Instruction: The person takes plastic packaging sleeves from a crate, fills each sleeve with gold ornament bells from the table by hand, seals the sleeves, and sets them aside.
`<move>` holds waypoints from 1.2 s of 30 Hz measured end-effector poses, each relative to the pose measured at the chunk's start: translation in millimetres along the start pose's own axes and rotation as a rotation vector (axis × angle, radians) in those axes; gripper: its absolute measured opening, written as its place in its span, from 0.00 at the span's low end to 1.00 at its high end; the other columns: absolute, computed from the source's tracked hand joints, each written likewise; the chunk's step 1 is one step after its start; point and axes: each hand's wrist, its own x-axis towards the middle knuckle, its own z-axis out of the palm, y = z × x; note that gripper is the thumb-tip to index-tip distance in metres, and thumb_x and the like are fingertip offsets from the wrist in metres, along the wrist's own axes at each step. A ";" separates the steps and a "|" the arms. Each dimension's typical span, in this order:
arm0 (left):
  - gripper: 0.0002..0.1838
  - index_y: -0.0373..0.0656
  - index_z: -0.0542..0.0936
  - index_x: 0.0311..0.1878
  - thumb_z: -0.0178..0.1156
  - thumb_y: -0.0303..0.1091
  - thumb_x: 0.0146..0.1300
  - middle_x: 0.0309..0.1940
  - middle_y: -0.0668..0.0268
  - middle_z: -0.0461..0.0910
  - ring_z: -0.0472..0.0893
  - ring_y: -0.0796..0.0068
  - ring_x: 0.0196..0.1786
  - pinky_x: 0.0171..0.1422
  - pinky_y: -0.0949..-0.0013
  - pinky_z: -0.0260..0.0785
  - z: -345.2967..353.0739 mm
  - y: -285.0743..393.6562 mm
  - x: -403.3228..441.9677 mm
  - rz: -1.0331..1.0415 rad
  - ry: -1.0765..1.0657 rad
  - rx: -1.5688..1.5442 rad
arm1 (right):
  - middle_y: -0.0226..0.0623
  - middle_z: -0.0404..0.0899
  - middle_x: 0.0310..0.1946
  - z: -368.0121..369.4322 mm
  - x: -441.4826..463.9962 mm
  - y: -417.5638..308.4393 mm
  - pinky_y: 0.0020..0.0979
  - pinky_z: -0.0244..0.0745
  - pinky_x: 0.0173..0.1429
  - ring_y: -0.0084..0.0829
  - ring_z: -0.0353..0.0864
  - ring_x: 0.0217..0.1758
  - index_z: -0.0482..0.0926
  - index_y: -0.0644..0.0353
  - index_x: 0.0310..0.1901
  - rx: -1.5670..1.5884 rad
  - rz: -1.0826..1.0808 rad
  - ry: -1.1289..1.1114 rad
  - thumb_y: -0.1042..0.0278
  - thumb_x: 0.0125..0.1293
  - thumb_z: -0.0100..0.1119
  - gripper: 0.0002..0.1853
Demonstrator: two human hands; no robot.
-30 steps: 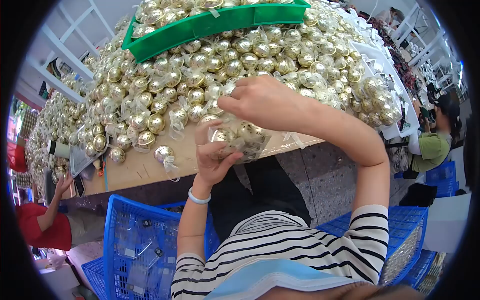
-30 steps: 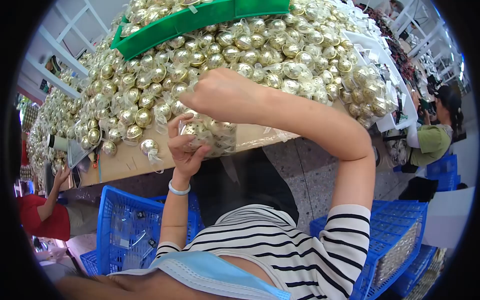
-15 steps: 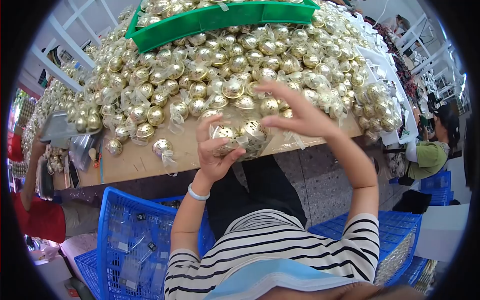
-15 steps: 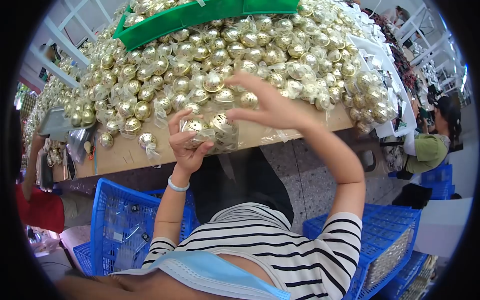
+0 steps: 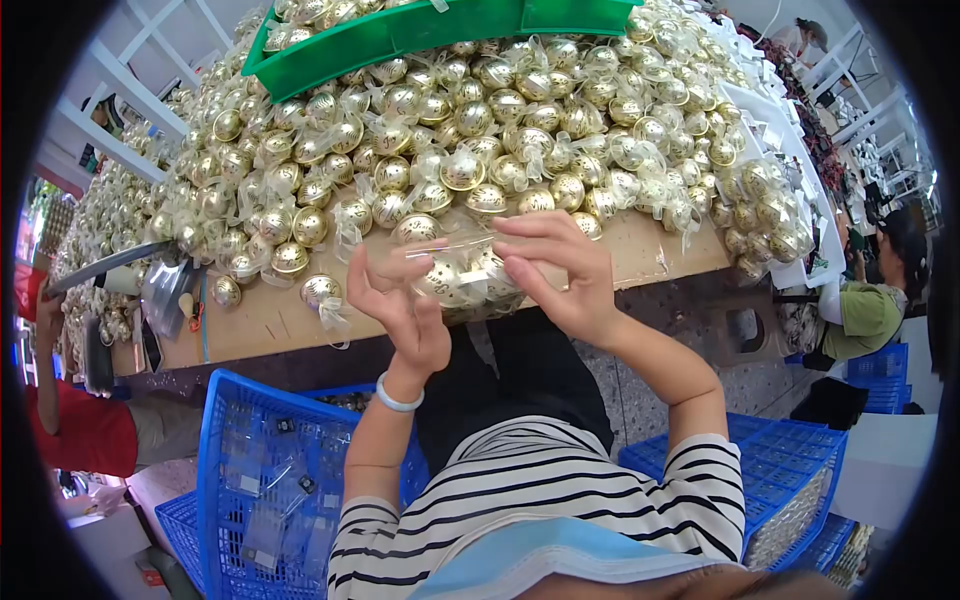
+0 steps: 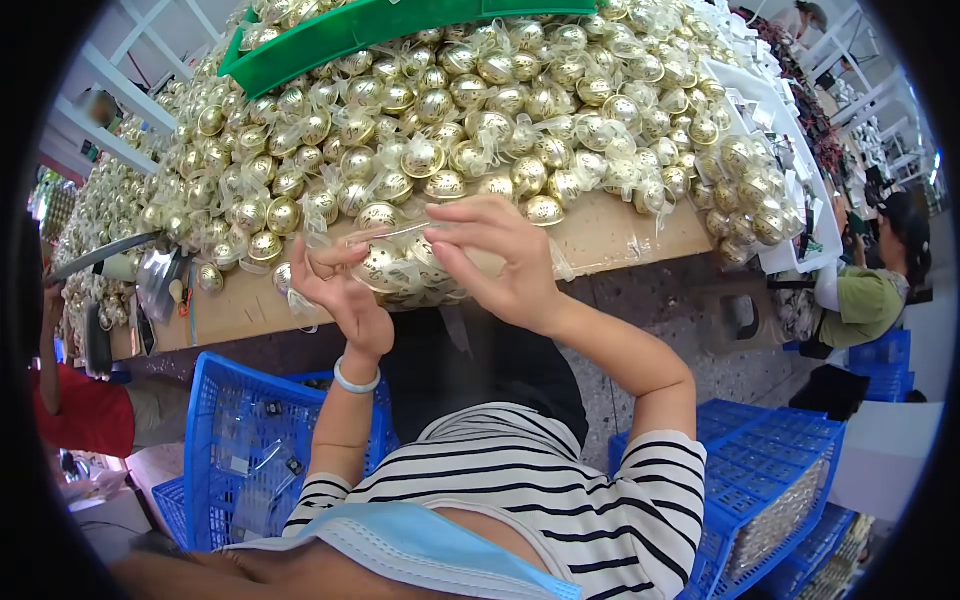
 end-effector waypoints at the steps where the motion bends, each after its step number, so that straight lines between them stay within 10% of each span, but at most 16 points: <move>1: 0.34 0.36 0.47 0.77 0.51 0.35 0.77 0.52 0.57 0.70 0.80 0.54 0.57 0.69 0.51 0.69 2.5 3.7 -1.3 -0.034 0.021 0.043 | 0.44 0.77 0.69 1.2 -0.6 -4.6 0.42 0.75 0.66 0.44 0.81 0.63 0.80 0.60 0.65 -0.015 0.042 -0.001 0.71 0.67 0.66 0.24; 9: 0.34 0.31 0.46 0.76 0.44 0.24 0.70 0.47 0.55 0.72 0.71 0.69 0.50 0.65 0.58 0.67 14.2 17.6 1.6 -0.121 0.094 0.195 | 0.44 0.74 0.71 3.4 17.9 -22.3 0.45 0.72 0.72 0.43 0.75 0.73 0.76 0.64 0.68 -0.535 -0.322 -0.274 0.50 0.63 0.69 0.36; 21: 0.25 0.29 0.51 0.67 0.46 0.22 0.71 0.47 0.50 0.72 0.75 0.65 0.48 0.56 0.62 0.72 18.5 29.1 -8.0 0.078 -0.035 0.321 | 0.42 0.79 0.49 -48.6 57.0 -57.5 0.39 0.80 0.56 0.42 0.81 0.53 0.77 0.66 0.48 -0.261 -0.109 -0.625 0.67 0.66 0.64 0.14; 36: 0.19 0.30 0.56 0.65 0.42 0.22 0.73 0.49 0.50 0.71 0.75 0.67 0.48 0.57 0.61 0.71 28.0 20.9 -1.6 0.123 -0.080 0.377 | 0.43 0.77 0.41 -53.0 69.8 -40.7 0.41 0.81 0.45 0.44 0.82 0.47 0.74 0.65 0.38 -0.309 -0.313 -0.623 0.71 0.56 0.66 0.12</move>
